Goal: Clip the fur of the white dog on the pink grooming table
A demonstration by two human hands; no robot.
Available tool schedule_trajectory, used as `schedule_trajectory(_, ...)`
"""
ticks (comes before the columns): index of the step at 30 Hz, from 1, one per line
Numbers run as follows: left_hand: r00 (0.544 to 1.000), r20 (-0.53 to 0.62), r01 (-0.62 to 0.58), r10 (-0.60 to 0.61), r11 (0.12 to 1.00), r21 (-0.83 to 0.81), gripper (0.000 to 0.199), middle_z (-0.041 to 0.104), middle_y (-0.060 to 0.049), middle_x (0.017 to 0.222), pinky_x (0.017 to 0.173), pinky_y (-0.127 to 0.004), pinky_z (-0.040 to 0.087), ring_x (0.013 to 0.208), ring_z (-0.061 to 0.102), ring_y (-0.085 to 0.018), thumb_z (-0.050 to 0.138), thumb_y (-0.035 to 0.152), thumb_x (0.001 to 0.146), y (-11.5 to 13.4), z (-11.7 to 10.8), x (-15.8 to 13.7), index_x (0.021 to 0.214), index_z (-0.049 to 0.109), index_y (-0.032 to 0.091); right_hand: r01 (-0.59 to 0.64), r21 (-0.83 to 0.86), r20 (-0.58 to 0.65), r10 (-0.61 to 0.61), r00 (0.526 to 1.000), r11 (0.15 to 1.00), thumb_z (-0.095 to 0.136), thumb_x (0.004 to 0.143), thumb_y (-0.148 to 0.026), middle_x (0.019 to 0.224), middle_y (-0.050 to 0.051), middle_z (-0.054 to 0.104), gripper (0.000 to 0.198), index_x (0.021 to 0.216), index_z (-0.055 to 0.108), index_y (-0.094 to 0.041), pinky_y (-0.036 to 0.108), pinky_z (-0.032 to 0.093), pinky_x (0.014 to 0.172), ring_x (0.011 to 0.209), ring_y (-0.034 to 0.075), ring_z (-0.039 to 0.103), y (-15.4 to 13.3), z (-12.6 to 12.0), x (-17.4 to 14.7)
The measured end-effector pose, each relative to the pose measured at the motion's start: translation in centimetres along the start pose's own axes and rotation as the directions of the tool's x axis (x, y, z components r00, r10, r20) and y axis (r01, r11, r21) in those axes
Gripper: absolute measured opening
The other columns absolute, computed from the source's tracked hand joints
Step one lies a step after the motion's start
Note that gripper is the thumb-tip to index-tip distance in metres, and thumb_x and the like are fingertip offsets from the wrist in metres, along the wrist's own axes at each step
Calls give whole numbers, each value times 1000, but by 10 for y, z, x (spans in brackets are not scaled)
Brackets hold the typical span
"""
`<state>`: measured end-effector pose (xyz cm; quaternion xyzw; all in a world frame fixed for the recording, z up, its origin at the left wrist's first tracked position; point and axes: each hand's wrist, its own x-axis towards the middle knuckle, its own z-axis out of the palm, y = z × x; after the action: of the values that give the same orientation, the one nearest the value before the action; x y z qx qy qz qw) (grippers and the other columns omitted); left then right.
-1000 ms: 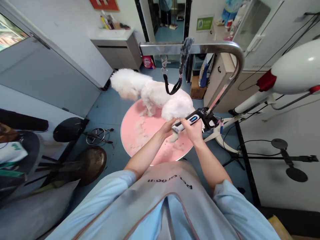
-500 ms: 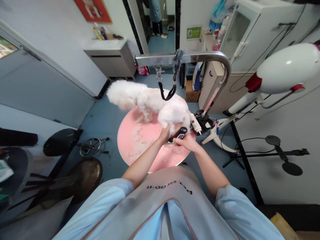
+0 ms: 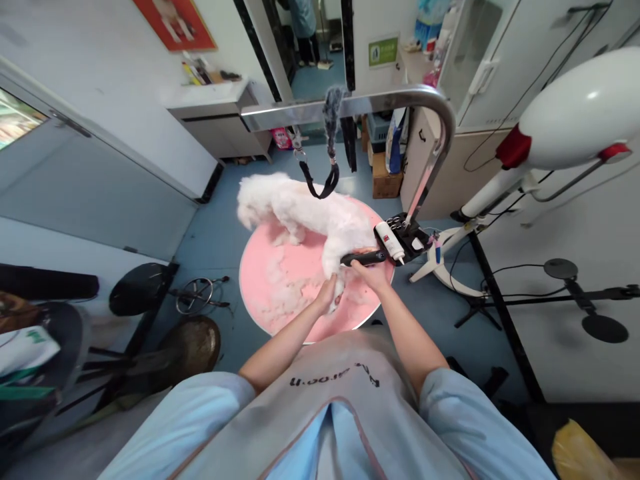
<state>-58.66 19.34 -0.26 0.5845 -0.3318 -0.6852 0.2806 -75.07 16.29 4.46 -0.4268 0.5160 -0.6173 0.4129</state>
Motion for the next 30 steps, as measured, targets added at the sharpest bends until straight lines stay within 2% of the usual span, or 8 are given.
schedule_trajectory(3, 1000, -7, 20, -19, 999, 47, 70, 39, 0, 37, 38, -25, 24, 33, 34, -11, 38, 77, 93, 3, -3, -7, 51, 45, 21, -42, 98, -148, 56, 987, 994, 78, 63, -30, 90, 0, 71, 28, 84, 61, -23, 34, 56, 79, 83, 18, 68, 16, -17, -4)
schedule_trajectory(6, 1000, 12, 27, -28, 997, 78, 72, 42, -2, 39, 39, -25, 26, 33, 36, -11, 37, 80, 91, 6, -5, -15, 51, 47, 21, -69, 199, -314, 130, 940, 978, 73, 66, -30, 93, -1, 72, 27, 89, 60, -23, 28, 52, 65, 75, 16, 65, 29, -18, -7)
schedule_trajectory(11, 998, 51, 23, -31, 988, 154, 79, 39, -3, 37, 40, -26, 26, 33, 37, -11, 27, 84, 90, 19, -10, -23, 45, 44, 21, -233, 387, -191, 325, 926, 892, 77, 60, -27, 94, 1, 75, 33, 90, 61, -23, 26, 50, 60, 72, 15, 64, 56, 8, -27)
schedule_trajectory(13, 997, 51, 48, -57, 985, 166, 79, 38, -3, 37, 40, -26, 26, 33, 37, -11, 25, 83, 91, 23, -14, -26, 46, 44, 21, -250, 521, -224, 413, 883, 816, 77, 62, -32, 87, 0, 74, 32, 86, 58, -22, 23, 45, 51, 57, 10, 56, 67, 11, -33)
schedule_trajectory(17, 992, 53, 101, -110, 982, 158, 78, 37, -2, 37, 40, -25, 27, 33, 35, -10, 25, 84, 91, 26, -19, -33, 49, 44, 21, -144, 735, -328, 533, 780, 663, 76, 68, -41, 70, -6, 68, 32, 80, 51, -24, 21, 38, 44, 44, 6, 44, 81, 11, -38)
schedule_trajectory(24, 976, 42, 202, -212, 964, 175, 80, 36, 1, 36, 38, -23, 26, 31, 36, -9, 25, 88, 87, 33, -25, -33, 50, 43, 20, -210, 874, -115, 605, 788, 438, 81, 59, -28, 73, -7, 66, 36, 85, 56, -24, 22, 46, 55, 57, 9, 55, 83, 48, -44)
schedule_trajectory(27, 964, 47, 249, -263, 948, 197, 80, 35, 1, 36, 38, -23, 26, 31, 34, -9, 21, 88, 88, 37, -30, -29, 50, 42, 20, -263, 869, -36, 583, 812, 419, 79, 62, -25, 67, -8, 60, 32, 82, 55, -24, 22, 45, 55, 55, 8, 52, 86, 47, -46)
schedule_trajectory(30, 964, 67, 240, -259, 947, 213, 79, 34, 3, 35, 38, -23, 26, 31, 34, -9, 23, 90, 86, 37, -35, -27, 54, 43, 21, -306, 883, 17, 626, 780, 356, 76, 61, -20, 68, -7, 62, 31, 83, 55, -24, 21, 43, 52, 54, 8, 51, 89, 35, -45)
